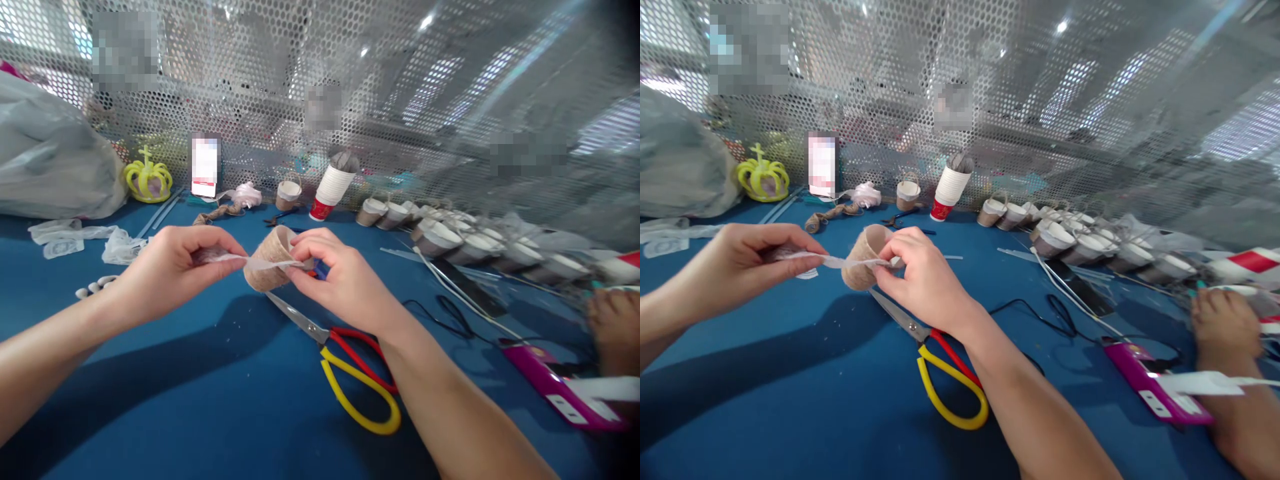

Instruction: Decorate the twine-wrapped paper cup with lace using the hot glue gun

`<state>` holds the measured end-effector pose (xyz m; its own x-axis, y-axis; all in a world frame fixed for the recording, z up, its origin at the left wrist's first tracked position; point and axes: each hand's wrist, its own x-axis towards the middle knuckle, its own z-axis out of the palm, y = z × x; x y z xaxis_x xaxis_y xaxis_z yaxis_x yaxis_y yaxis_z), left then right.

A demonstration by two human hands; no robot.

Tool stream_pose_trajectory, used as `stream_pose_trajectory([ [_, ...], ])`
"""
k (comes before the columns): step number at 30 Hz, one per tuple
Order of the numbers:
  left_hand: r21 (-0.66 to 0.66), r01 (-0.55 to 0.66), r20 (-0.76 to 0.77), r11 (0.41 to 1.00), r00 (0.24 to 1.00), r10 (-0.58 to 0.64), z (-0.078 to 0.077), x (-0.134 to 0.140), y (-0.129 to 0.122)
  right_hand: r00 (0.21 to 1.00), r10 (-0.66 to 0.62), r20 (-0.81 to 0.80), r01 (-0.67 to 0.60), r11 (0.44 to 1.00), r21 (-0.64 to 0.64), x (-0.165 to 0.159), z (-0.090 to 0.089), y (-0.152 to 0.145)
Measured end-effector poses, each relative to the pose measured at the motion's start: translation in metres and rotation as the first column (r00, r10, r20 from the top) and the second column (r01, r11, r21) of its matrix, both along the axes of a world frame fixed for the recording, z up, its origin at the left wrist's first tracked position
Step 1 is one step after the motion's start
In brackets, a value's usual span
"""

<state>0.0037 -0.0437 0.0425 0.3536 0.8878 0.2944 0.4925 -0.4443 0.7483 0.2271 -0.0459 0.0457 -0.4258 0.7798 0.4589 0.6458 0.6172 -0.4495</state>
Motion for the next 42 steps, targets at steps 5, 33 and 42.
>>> stream_pose_trajectory([
  [5,-0.048,0.006,0.06,0.999,0.998,-0.003,0.004,-0.005,0.006,0.997,0.08,-0.004,-0.08,0.993,-0.09,-0.004,0.005,-0.008],
  [33,-0.218,0.139,0.07,0.966,0.99,-0.126,-0.005,-0.008,0.023,0.958,0.278,-0.065,-0.285,0.92,-0.268,-0.007,0.006,-0.013],
  [42,-0.258,0.176,0.065,0.95,0.984,-0.164,-0.008,-0.009,0.026,0.94,0.321,-0.115,-0.34,0.871,-0.353,-0.006,0.006,-0.014],
])
